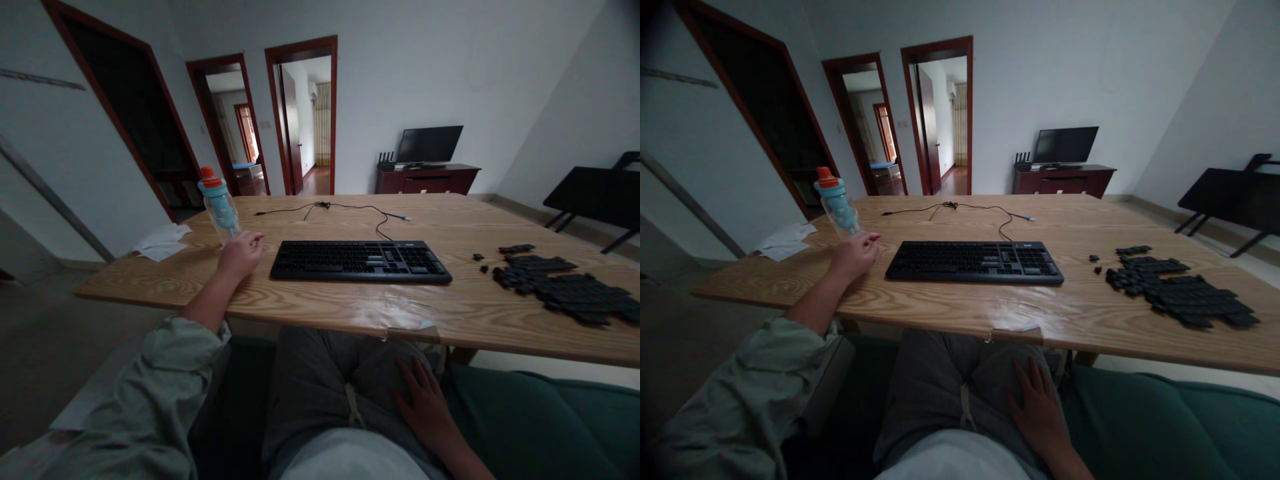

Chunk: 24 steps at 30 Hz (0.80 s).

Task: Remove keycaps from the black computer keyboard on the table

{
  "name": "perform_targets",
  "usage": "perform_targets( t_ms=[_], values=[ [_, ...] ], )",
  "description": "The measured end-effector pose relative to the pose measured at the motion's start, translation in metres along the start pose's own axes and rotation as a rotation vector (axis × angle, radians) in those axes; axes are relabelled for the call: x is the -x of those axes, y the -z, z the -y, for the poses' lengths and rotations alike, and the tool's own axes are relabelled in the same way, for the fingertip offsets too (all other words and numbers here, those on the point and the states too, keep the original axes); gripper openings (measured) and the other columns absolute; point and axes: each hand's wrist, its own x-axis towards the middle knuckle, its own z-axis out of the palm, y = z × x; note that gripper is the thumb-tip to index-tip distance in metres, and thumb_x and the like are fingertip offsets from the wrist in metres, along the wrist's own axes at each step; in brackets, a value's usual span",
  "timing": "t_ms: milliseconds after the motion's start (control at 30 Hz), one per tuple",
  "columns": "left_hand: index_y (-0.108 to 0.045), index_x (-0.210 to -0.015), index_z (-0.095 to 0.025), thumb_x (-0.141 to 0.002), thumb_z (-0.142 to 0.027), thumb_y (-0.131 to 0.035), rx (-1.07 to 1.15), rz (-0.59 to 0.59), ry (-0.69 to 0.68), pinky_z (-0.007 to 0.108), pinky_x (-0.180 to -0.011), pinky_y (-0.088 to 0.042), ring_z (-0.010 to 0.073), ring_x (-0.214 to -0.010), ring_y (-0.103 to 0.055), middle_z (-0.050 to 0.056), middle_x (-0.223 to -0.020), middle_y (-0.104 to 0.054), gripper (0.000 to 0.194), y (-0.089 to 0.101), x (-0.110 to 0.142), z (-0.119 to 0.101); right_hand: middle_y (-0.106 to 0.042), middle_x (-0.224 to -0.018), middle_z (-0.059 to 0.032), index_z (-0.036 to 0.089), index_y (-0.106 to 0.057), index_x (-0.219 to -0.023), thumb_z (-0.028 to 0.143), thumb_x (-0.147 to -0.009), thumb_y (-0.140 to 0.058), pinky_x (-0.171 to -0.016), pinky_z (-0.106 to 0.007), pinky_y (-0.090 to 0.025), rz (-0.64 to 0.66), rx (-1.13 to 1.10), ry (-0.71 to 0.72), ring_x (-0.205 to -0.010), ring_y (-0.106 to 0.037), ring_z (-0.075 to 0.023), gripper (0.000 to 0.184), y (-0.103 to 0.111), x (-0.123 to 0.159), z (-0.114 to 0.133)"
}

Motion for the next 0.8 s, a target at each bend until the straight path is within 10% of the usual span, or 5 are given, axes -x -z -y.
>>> perform_targets(
  t_ms=[167, 367, 533, 633, 800],
  values=[
    [-0.077, -0.106, -0.022, -0.085, -0.047, -0.059, -0.168, 0.236, 0.041, 0.044, -0.095, -0.049, 0.0346, -0.106, -0.067, 0.014, -0.113, -0.074, 0.038, 0.024, 0.022, 0.031, -0.038, -0.16, -0.0166, 0.014, -0.055, -0.146, 0.04, -0.088, -0.053, -0.12, -0.053, -0.031, 0.233, -0.056, 0.029, -0.149, -0.031, -0.0376, 0.064, 0.054, -0.004, 0.019],
    [-0.075, -0.1, -0.021, -0.081, -0.039, -0.06, -0.027, 0.278, 0.14, 0.036, -0.077, -0.053, 0.0285, -0.089, -0.07, 0.011, -0.098, -0.077, 0.03, 0.024, 0.032, 0.037, -0.062, -0.142, -0.0069, 0.027, -0.059, -0.143, 0.045, -0.096, -0.052, -0.11, -0.04, -0.048, 0.534, -0.39, 0.517, -0.129, -0.059, -0.0268, 0.051, 0.2, 0.001, 0.082],
    [-0.068, -0.115, -0.016, -0.081, -0.05, -0.062, 0.46, 0.123, 0.181, 0.033, -0.07, -0.054, 0.0221, -0.081, -0.068, 0.01, -0.101, -0.074, 0.049, 0.019, 0.029, -0.018, -0.073, -0.119, -0.0073, 0.028, -0.062, -0.137, 0.034, -0.097, -0.054, -0.088, -0.032, -0.057, 0.127, -0.324, 0.816, -0.101, -0.07, -0.0203, 0.042, 0.264, -0.036, 0.128],
    [-0.067, -0.116, -0.016, -0.078, -0.053, -0.067, 0.725, 0.214, 0.106, 0.035, -0.071, -0.055, 0.0225, -0.084, -0.068, 0.011, -0.104, -0.073, 0.054, 0.014, 0.031, -0.075, -0.069, -0.124, -0.0086, 0.028, -0.04, -0.155, 0.032, -0.098, -0.051, -0.085, -0.034, -0.056, -0.202, -0.171, 0.821, -0.094, -0.07, -0.0202, 0.058, 0.269, -0.083, 0.162],
    [-0.071, -0.111, -0.019, -0.079, -0.052, -0.07, 0.894, 0.402, -0.014, 0.037, -0.072, -0.057, 0.0231, -0.083, -0.07, 0.011, -0.101, -0.075, 0.046, 0.008, 0.031, -0.135, -0.065, -0.128, -0.0116, 0.023, -0.045, -0.15, 0.03, -0.098, -0.05, -0.084, -0.033, -0.053, -0.318, -0.007, 0.786, -0.098, -0.068, -0.0226, 0.053, 0.258, -0.134, 0.196]
  ],
)
